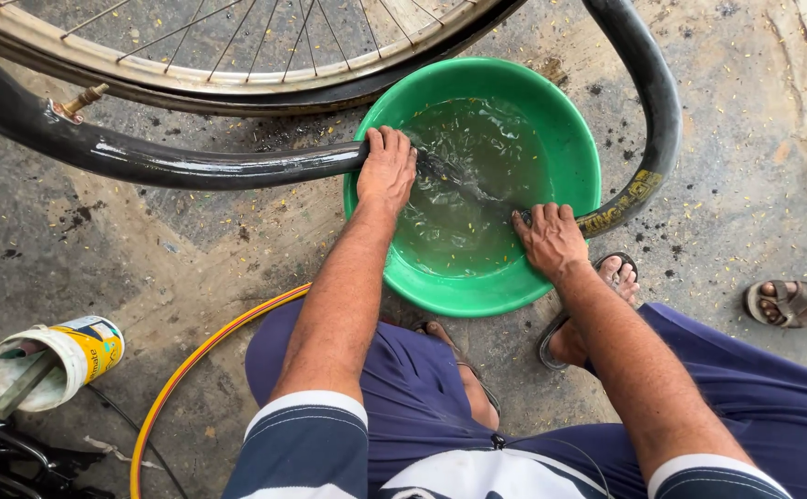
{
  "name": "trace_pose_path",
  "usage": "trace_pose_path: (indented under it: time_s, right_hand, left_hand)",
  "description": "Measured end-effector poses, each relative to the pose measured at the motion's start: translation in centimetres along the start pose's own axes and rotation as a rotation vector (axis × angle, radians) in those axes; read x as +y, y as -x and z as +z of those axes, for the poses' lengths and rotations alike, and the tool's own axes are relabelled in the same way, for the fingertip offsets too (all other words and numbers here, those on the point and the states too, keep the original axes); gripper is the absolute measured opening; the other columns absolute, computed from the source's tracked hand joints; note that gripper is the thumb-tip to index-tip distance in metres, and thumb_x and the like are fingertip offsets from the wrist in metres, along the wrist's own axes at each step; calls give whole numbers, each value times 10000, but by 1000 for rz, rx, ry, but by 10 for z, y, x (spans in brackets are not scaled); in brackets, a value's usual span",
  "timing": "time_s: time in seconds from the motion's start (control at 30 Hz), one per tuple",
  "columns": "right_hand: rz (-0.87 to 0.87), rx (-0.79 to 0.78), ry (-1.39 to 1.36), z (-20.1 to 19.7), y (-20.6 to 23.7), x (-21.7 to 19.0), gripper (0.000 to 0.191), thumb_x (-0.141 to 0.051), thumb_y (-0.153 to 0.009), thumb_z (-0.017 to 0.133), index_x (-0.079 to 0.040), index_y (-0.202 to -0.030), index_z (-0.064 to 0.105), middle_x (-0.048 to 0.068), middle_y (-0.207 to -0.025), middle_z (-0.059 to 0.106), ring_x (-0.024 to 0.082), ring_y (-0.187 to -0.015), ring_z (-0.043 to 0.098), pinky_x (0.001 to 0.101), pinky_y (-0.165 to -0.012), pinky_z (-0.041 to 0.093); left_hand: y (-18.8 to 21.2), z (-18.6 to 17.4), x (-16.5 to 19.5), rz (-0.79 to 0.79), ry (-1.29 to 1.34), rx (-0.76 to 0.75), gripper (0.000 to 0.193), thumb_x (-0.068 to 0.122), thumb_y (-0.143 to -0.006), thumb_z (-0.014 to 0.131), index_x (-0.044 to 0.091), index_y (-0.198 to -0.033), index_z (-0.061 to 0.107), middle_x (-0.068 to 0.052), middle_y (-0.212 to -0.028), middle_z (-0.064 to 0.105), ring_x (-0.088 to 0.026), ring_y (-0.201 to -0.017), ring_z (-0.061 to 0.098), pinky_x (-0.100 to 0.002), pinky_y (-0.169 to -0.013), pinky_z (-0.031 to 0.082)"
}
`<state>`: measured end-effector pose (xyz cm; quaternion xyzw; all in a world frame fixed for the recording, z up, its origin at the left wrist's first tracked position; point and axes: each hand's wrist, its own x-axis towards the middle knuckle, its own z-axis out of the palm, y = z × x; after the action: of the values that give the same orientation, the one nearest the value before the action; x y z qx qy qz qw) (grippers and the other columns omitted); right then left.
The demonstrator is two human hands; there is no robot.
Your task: The person submerges a bicycle inner tube in a green basin of water and rubs it with both hands to clean it. They repeatedly lift and re-submerge sections of the tube, then remove it from the water and inspect the surface.
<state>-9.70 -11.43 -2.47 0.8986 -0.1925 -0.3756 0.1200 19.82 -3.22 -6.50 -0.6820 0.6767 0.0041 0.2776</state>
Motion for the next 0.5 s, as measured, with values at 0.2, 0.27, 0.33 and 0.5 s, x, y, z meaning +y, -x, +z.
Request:
trace_pose_path:
  time_s: [0.2,0.27,0.33,0.5]
  right_hand:
    - [-6,6,18,0,0,0,580,-204,-1014,379,-236,-1593,382,102,-1199,564,221,-1104,527,361,-908,411]
    - [-11,10,19,0,1,-1,579,-201,-1016,379,-244,-1593,377,102,-1193,564,219,-1096,528,359,-903,411]
    - [-14,-1,24,0,1,-1,577,-203,-1015,379,-241,-1591,377,101,-1197,562,214,-1093,529,357,-900,412]
    - [-7,17,9,1,1,-1,570,-203,-1019,376,-244,-1587,382,98,-1190,563,218,-1110,525,357,-915,406]
  left_hand:
    - [0,-1,0,-2,-37,-11,503,285,-1034,429,205,-1528,477,-186,-1482,443,-435,-1327,390,-647,-1056,261]
    - [0,-1,0,-2,-29,-18,508,282,-1038,431,214,-1540,466,-184,-1478,446,-432,-1327,393,-648,-1064,258]
    - [0,-1,-1,-2,-33,-25,510,286,-1039,432,212,-1542,467,-184,-1476,446,-431,-1326,394,-646,-1063,258]
    - [1,-2,-1,1,-44,-34,511,298,-1041,424,221,-1545,449,-184,-1477,437,-426,-1321,391,-648,-1061,255]
